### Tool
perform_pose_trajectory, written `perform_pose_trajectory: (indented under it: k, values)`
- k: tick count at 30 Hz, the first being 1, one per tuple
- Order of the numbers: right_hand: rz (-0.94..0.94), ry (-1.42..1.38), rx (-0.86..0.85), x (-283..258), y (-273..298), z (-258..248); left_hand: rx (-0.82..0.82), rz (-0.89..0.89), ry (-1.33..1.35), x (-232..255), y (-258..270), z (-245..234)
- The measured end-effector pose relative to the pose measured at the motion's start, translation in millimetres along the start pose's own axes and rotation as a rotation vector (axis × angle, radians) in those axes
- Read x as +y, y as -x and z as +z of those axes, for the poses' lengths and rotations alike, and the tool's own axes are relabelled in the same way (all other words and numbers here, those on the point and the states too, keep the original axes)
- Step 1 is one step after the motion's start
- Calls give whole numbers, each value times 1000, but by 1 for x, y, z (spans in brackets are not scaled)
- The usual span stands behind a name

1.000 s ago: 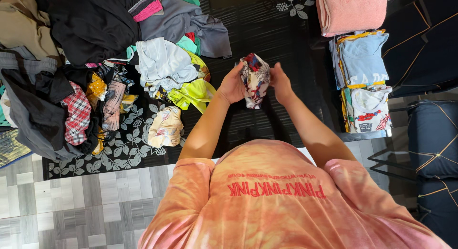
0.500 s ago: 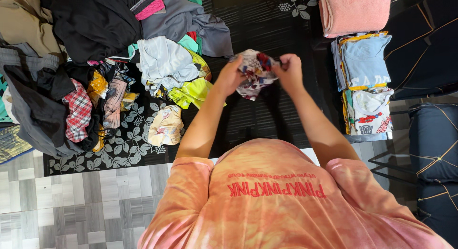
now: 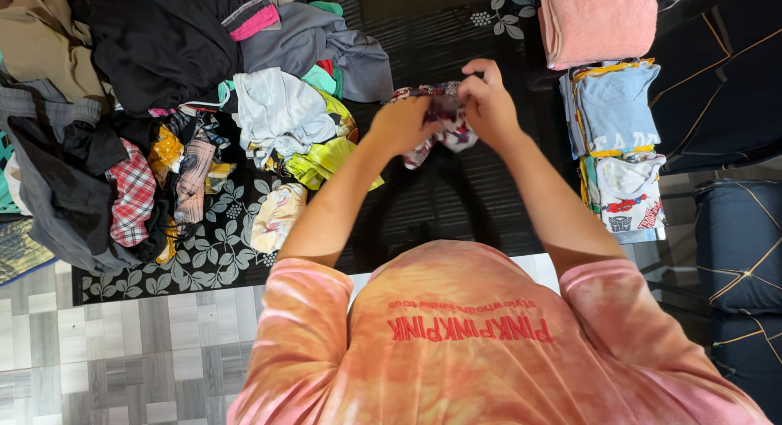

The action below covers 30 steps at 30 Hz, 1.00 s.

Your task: The person folds multiple pieces of laundry, including patterned underwear and small shorts, by hand on a dark table and places them into organized stacks.

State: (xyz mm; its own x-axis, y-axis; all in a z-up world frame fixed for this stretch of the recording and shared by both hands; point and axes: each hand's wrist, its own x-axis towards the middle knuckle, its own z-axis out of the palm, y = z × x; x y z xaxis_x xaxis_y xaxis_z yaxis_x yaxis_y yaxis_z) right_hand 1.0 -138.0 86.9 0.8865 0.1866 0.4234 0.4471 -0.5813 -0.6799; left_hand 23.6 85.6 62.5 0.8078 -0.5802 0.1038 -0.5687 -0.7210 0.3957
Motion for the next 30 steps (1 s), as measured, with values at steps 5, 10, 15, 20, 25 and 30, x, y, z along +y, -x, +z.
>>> perform_pose_trajectory:
  k: [5, 10, 15, 20, 25, 30]
  values:
    - [-178, 93, -178, -4, -11, -18, -89, -70, -33, 0, 2, -22]
    - [-241, -62, -388, 14, -14, -10, -27, -81, 116, -12, -6, -23]
    - [-98, -142, -469, 1, -11, -21, 20, 8, 253, -18, -1, -32]
    - [-52, -152, -375, 6, -9, -33, 99, 335, 241, -7, 18, -66]
    - [-84, -231, -311, 19, -6, -46, 419, 451, -21, -3, 23, -89]
    - [44, -363, -385, 30, -3, -55, 251, 299, 156, -19, 3, -70]
